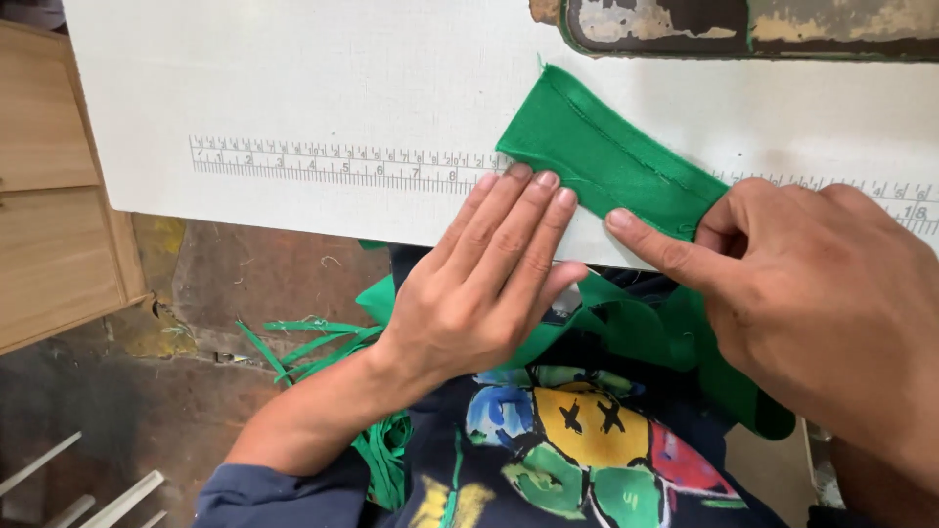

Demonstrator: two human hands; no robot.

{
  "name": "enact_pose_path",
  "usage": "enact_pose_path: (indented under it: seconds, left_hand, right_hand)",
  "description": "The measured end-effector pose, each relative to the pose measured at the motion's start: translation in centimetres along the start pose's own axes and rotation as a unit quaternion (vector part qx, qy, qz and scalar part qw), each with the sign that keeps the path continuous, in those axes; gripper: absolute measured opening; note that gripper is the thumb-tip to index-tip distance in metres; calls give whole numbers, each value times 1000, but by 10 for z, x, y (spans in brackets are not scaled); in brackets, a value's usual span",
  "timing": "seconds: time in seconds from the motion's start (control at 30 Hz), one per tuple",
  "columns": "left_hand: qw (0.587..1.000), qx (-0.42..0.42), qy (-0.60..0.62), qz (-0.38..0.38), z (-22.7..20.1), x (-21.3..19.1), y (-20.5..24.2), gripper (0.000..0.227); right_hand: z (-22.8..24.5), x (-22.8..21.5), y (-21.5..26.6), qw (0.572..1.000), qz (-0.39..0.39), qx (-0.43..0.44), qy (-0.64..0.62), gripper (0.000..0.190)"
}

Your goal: Sewing green fabric strips using an industrial sewing machine on a production floor.

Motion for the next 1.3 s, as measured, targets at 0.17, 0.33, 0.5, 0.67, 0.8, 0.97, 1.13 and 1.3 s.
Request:
enact_pose_path:
  seconds: [0.17, 0.33, 0.5, 0.67, 0.8, 0.97, 1.13, 1.3]
  left_hand:
    - [1000, -7, -9, -2, 6, 2, -1, 52]
    - [1000, -14, -9, -8, 9, -3, -4, 52]
    - [999, -28, -29, -13, 7, -4, -8, 42]
    - [997, -54, -52, -29, 14, -9, -22, 39]
    - [996, -33, -88, 3, 72, 18, -38, 40]
    - [989, -19, -142, 43, 162, 47, -53, 36]
    - [992, 54, -71, 94, 171, 35, -55, 58]
    - [995, 77, -11, 59, 102, 16, -43, 56]
  right_hand:
    - [-2, 1, 0, 999, -18, -15, -33, 69]
    - [-8, 6, 0, 998, -12, 0, -58, 67]
    - [-16, 12, 2, 997, 7, 16, -81, 68]
    - [-11, 2, -18, 996, -1, 41, -76, 61]
    - [17, -24, -80, 976, 40, 58, -206, 67]
    - [54, -29, -160, 960, -19, 14, -278, 26]
    - [73, -22, -122, 968, -176, 31, -178, 46]
    - [81, -12, -7, 874, -239, 6, -423, 25]
Point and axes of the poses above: each hand's wrist, its own y-axis away from the middle knuckle, its own x-axis out of the palm, z = x × y, the point moved 4 cm from there along -y, towards the middle knuckle, and after that the axes turned 6 degrees about -y, right-handed, at the moved point
